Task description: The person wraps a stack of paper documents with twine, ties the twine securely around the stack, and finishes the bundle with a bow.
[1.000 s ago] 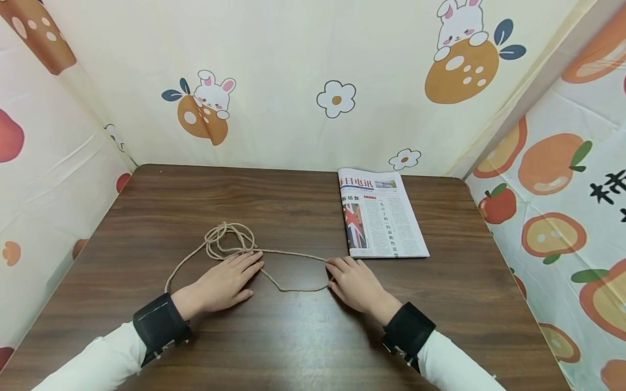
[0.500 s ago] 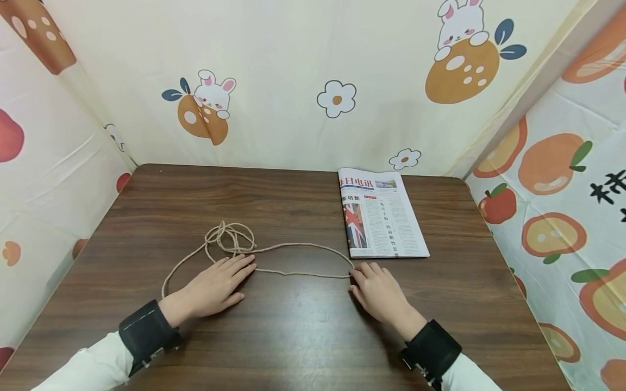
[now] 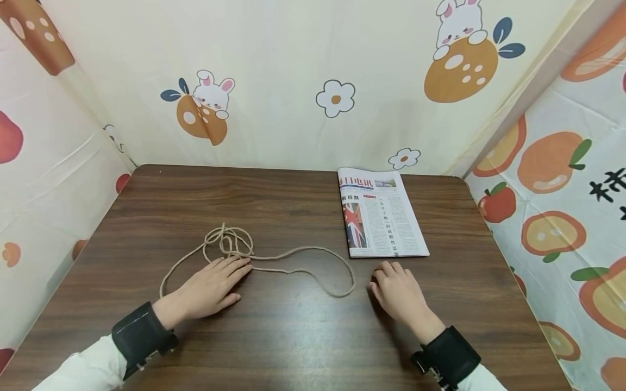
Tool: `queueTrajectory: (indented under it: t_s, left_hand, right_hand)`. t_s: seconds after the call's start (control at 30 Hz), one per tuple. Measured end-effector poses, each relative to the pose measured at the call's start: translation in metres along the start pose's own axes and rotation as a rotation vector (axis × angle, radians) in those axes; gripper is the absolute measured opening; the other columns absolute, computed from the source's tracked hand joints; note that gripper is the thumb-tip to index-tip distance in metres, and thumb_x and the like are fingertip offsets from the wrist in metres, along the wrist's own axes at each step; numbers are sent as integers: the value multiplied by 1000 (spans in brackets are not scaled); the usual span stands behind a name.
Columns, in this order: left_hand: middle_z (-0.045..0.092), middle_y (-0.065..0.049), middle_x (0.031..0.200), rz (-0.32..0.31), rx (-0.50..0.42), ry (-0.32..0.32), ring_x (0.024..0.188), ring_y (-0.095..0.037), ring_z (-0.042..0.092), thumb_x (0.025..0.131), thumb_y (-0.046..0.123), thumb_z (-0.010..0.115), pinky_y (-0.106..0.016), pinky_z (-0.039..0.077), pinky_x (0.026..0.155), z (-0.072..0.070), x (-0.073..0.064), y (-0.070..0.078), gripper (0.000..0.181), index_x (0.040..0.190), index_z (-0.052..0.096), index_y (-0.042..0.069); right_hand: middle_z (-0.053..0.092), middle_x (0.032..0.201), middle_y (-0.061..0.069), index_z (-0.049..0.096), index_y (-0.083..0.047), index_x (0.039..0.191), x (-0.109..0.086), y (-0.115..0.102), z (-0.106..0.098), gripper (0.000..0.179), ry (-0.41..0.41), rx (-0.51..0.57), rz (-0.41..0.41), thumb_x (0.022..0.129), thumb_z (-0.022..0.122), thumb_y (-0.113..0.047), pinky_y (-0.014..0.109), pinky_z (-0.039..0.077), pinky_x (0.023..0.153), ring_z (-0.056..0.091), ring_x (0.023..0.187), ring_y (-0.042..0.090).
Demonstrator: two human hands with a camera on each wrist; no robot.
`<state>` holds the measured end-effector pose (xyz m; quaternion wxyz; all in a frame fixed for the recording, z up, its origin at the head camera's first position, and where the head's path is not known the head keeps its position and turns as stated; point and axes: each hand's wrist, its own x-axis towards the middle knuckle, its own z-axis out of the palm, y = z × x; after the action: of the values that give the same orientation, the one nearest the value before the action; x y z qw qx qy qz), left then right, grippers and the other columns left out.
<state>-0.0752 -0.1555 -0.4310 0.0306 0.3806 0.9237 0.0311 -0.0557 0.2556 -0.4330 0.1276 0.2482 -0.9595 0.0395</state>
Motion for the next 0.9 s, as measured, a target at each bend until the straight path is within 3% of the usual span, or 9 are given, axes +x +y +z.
queueTrajectory:
  t_s: [0.23,0.5,0.7,0.9]
  left_hand:
    - [42,-16,139,3,10,2,129,-35,38,86,36,60,-50,33,100,-1,-3,1,60,135,44,4]
    - [42,-15,139,38,23,15,128,-35,38,86,36,60,-50,33,101,-7,-2,8,59,134,46,4]
    - [44,-16,137,84,17,38,128,-34,39,87,35,60,-48,32,103,-6,2,15,57,132,47,3]
    - [43,-15,138,117,21,24,129,-33,38,87,35,58,-46,31,103,1,9,19,58,134,45,3]
  right_hand:
    - [59,88,6,67,-6,90,1,4,0,16,16,5,-10,78,68,-18,40,43,63,55,83,27]
    - [59,89,7,65,-6,94,22,-7,5,21,29,31,-87,78,68,-19,40,45,66,56,81,27]
    - [62,107,11,63,-3,110,50,-25,9,34,-7,78,-196,81,67,-21,42,47,82,58,96,28]
    - [55,126,11,57,-6,123,77,-50,19,44,-72,86,-297,84,63,-25,43,46,84,54,109,28]
